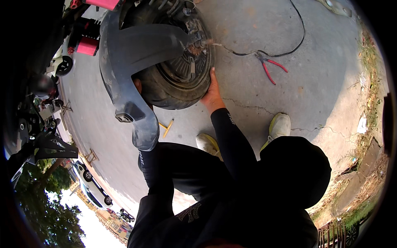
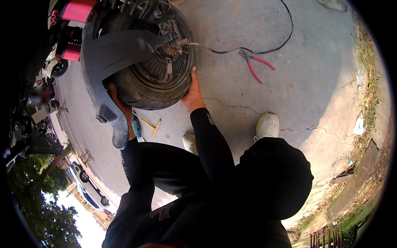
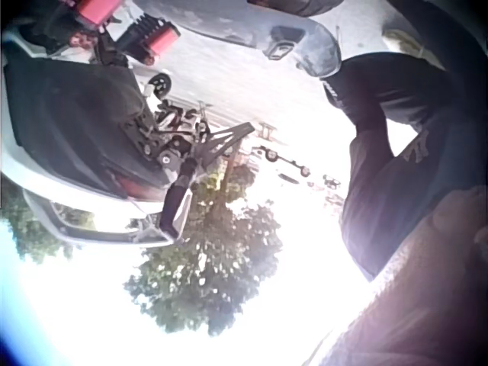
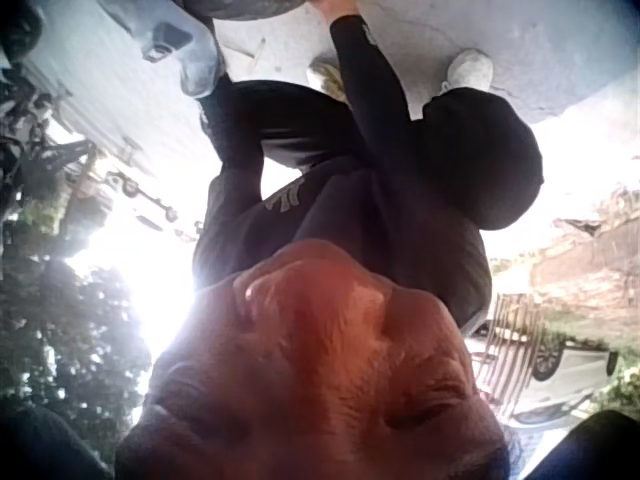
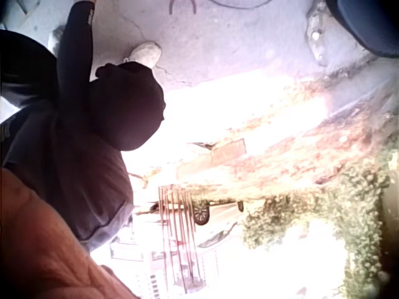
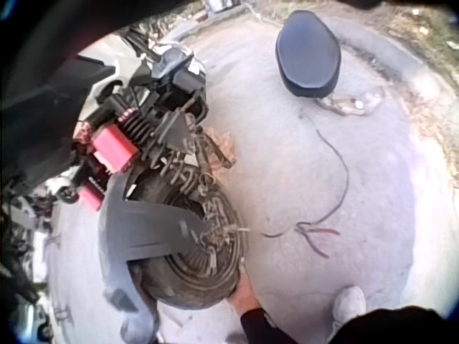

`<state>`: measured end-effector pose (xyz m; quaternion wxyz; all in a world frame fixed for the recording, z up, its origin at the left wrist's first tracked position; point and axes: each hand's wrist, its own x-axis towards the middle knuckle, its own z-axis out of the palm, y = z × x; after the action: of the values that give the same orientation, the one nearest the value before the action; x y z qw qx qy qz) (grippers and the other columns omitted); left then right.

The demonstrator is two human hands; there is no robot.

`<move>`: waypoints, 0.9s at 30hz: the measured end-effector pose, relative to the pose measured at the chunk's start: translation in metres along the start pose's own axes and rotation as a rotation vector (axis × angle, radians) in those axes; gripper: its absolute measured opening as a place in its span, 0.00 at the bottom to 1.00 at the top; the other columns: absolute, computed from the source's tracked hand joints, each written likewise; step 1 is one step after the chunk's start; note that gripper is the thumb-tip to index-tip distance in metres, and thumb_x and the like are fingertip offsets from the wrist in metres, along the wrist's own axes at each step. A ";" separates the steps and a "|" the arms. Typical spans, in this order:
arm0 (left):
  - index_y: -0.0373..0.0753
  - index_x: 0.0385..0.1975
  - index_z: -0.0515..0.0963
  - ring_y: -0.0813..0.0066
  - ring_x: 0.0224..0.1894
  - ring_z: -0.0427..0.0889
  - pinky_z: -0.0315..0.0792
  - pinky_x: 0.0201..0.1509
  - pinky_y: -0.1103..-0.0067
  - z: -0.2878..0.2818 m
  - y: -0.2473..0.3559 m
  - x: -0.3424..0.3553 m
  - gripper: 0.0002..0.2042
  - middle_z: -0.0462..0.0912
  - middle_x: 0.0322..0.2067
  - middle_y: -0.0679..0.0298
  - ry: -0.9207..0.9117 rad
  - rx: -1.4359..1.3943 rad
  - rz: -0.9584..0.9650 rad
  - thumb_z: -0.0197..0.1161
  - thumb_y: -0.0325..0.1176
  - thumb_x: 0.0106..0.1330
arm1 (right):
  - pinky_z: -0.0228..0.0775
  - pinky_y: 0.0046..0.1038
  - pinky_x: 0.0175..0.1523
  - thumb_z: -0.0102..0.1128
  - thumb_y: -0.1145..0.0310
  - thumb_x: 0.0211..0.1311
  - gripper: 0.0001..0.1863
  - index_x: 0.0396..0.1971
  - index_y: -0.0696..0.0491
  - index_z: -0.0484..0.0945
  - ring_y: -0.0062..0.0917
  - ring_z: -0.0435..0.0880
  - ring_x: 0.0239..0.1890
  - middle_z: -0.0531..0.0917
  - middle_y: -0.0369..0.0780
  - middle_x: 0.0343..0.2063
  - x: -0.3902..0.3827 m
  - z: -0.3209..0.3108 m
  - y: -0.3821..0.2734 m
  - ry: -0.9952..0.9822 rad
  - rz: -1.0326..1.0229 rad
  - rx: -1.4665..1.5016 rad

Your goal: The person removes the rear wheel from a scooter, detaches the brake assembly, and uses a power drill to remove the axle nut. They then move the wheel to a workbench area and prepare the drill with a new bit to continue disassembly.

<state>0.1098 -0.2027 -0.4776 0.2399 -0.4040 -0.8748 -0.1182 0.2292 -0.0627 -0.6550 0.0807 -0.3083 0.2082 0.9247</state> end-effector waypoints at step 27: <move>0.41 0.68 0.63 0.64 0.63 0.70 0.64 0.69 0.66 -0.055 0.041 -0.054 0.28 0.71 0.64 0.62 -0.210 -1.414 -1.218 0.57 0.48 0.73 | 0.66 0.38 0.68 0.64 0.41 0.62 0.40 0.64 0.55 0.69 0.35 0.77 0.60 0.78 0.43 0.60 -0.074 -0.079 -0.033 0.174 -0.051 -0.340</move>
<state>0.1891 -0.2333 -0.4578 -0.2446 0.0626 -0.6781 -0.6903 0.3398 -0.0688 -0.6785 0.0326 -0.4016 0.0474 0.9140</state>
